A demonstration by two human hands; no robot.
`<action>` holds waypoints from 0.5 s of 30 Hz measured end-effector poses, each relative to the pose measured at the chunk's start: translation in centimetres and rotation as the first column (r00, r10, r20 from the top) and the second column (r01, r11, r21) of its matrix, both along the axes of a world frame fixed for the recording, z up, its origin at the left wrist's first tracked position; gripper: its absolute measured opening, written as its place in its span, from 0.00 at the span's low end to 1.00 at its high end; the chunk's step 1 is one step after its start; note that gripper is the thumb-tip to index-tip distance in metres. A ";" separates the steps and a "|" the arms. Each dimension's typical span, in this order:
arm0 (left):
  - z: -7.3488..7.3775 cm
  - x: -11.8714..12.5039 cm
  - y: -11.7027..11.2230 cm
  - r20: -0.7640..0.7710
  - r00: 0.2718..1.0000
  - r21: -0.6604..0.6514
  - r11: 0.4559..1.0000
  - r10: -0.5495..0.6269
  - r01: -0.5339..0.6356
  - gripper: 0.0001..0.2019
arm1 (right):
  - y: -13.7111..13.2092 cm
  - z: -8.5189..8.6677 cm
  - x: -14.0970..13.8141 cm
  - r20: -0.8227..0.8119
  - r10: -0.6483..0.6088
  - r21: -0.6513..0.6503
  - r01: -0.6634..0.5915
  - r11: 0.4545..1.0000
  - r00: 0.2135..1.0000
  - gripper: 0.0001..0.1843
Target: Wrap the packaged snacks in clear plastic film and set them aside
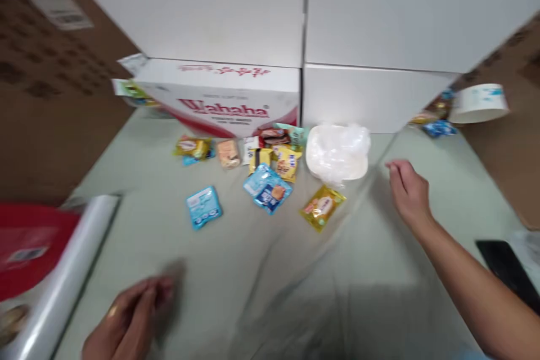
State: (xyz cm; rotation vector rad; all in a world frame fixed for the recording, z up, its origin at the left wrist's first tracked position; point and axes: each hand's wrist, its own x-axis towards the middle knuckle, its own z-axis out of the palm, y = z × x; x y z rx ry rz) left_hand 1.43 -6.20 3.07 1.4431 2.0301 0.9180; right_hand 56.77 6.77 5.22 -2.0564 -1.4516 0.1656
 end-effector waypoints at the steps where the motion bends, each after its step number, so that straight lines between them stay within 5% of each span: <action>1: 1.0 0.0 2.5 -0.021 1.000 0.058 0.998 0.020 -0.019 0.13 | -2.5 -0.8 -1.3 -0.001 0.071 -0.047 -0.071 0.996 0.997 0.20; 5: 3.0 -1.4 16.4 -0.187 0.977 0.226 0.972 0.100 -0.057 0.10 | -10.8 -4.1 -3.9 0.088 0.363 -0.129 -0.351 0.927 0.927 0.14; 10: 3.0 -3.0 34.4 -0.263 0.952 0.216 0.971 0.158 -0.101 0.12 | -15.1 -6.5 -4.6 0.225 0.209 -0.086 -0.194 0.977 0.952 0.15; 12: 2.9 -3.7 39.0 -0.271 0.951 0.217 0.972 0.149 -0.090 0.14 | -15.3 -6.7 -4.6 0.245 0.178 -0.093 -0.159 0.983 0.953 0.14; 15: 2.4 -4.8 42.0 -0.280 0.954 0.197 0.979 0.105 -0.050 0.08 | -15.2 -6.8 -4.6 0.232 0.155 -0.113 -0.132 0.985 0.960 0.14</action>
